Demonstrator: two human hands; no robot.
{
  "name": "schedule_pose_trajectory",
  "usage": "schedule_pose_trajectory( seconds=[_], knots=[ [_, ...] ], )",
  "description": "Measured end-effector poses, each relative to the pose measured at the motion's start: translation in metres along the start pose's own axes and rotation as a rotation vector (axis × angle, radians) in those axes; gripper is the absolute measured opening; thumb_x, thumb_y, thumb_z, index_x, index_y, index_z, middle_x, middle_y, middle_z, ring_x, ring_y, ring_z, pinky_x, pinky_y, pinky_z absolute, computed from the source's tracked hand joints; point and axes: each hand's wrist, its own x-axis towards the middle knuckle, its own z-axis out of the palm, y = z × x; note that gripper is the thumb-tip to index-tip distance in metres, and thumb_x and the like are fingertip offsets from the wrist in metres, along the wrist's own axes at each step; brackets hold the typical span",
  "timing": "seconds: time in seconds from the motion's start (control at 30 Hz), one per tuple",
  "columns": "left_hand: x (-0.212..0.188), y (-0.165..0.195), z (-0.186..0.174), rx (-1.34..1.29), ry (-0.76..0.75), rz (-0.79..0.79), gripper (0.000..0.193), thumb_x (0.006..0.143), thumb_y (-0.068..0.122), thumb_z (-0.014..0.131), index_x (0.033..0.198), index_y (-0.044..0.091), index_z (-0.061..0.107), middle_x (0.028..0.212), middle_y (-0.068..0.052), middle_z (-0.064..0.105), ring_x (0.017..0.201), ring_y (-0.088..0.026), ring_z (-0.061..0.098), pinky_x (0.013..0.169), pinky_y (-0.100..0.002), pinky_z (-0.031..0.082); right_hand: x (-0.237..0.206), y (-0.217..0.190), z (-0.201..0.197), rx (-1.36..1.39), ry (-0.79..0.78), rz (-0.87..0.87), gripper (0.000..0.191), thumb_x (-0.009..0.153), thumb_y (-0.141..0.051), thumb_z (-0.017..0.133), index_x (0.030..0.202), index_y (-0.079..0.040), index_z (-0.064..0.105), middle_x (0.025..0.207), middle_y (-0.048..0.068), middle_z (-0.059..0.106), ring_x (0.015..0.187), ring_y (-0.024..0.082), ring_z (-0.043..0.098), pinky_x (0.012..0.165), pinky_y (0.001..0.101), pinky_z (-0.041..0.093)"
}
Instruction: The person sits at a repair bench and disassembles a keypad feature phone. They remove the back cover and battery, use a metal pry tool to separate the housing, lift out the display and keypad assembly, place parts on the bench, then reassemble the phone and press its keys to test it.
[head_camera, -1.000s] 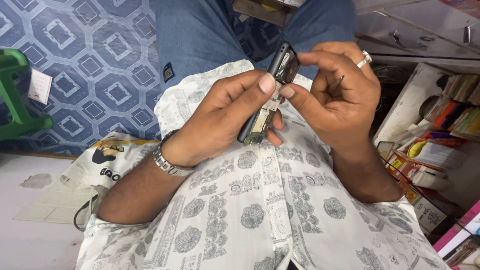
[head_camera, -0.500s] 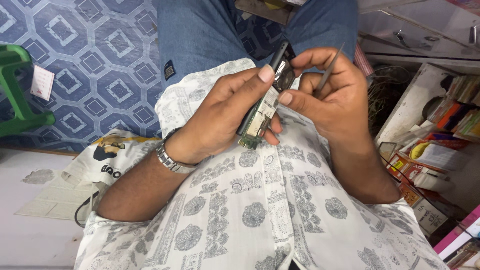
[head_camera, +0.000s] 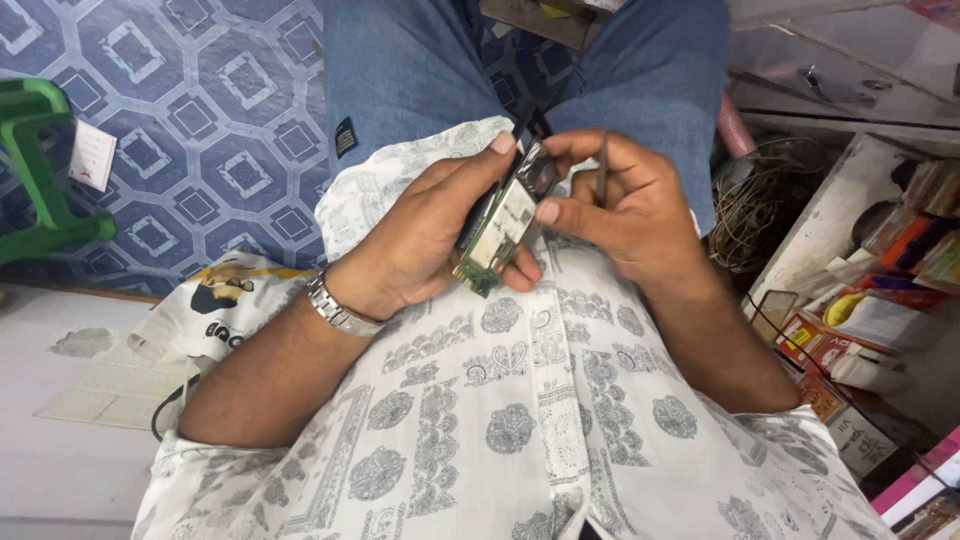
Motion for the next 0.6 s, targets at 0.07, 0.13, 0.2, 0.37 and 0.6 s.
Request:
schedule_pose_trajectory(
  seconds=[0.07, 0.13, 0.2, 0.37, 0.6],
  knots=[
    [0.003, -0.002, -0.002, -0.007, 0.042, -0.026, 0.053, 0.109, 0.042, 0.046, 0.120, -0.007, 0.061, 0.087, -0.018, 0.070, 0.066, -0.027, 0.074, 0.058, -0.038, 0.066, 0.001, 0.004, -0.002, 0.059, -0.002, 0.068, 0.039, 0.094, 0.005, 0.076, 0.131, 0.002, 0.064, 0.115, 0.006, 0.068, 0.068, -0.003, 0.050, 0.060, 0.0142, 0.044],
    [0.006, -0.005, -0.001, -0.005, 0.071, -0.037, 0.052, 0.109, 0.041, 0.046, 0.119, -0.008, 0.061, 0.088, -0.017, 0.069, 0.066, -0.028, 0.074, 0.058, -0.038, 0.066, 0.001, 0.007, -0.004, 0.148, 0.021, 0.124, 0.037, 0.094, 0.006, 0.075, 0.130, 0.002, 0.064, 0.114, 0.006, 0.066, 0.078, 0.001, 0.058, 0.070, 0.0169, 0.051],
    [0.009, -0.003, 0.005, 0.008, 0.087, -0.026, 0.050, 0.109, 0.039, 0.047, 0.118, -0.007, 0.061, 0.090, -0.015, 0.069, 0.067, -0.027, 0.074, 0.058, -0.038, 0.065, 0.004, 0.010, -0.009, 0.219, 0.031, 0.157, 0.036, 0.094, 0.007, 0.075, 0.128, 0.002, 0.064, 0.114, 0.007, 0.066, 0.089, 0.006, 0.065, 0.079, 0.0202, 0.056],
    [0.021, 0.003, 0.026, 0.169, 0.179, -0.029, 0.045, 0.107, 0.034, 0.048, 0.121, -0.005, 0.062, 0.087, -0.014, 0.067, 0.064, -0.026, 0.073, 0.053, -0.035, 0.062, 0.010, 0.017, -0.031, 0.391, 0.037, 0.201, 0.037, 0.092, 0.008, 0.074, 0.127, 0.001, 0.064, 0.112, 0.010, 0.070, 0.102, 0.016, 0.069, 0.091, 0.0278, 0.059],
    [0.037, 0.005, 0.066, 0.313, 0.284, -0.078, 0.040, 0.105, 0.029, 0.049, 0.115, -0.009, 0.059, 0.085, -0.013, 0.069, 0.065, -0.025, 0.072, 0.057, -0.036, 0.060, 0.003, 0.014, -0.068, 0.507, 0.037, 0.270, 0.041, 0.089, 0.002, 0.079, 0.126, -0.002, 0.065, 0.108, 0.008, 0.071, 0.096, 0.015, 0.069, 0.082, 0.0280, 0.057]
  ],
)
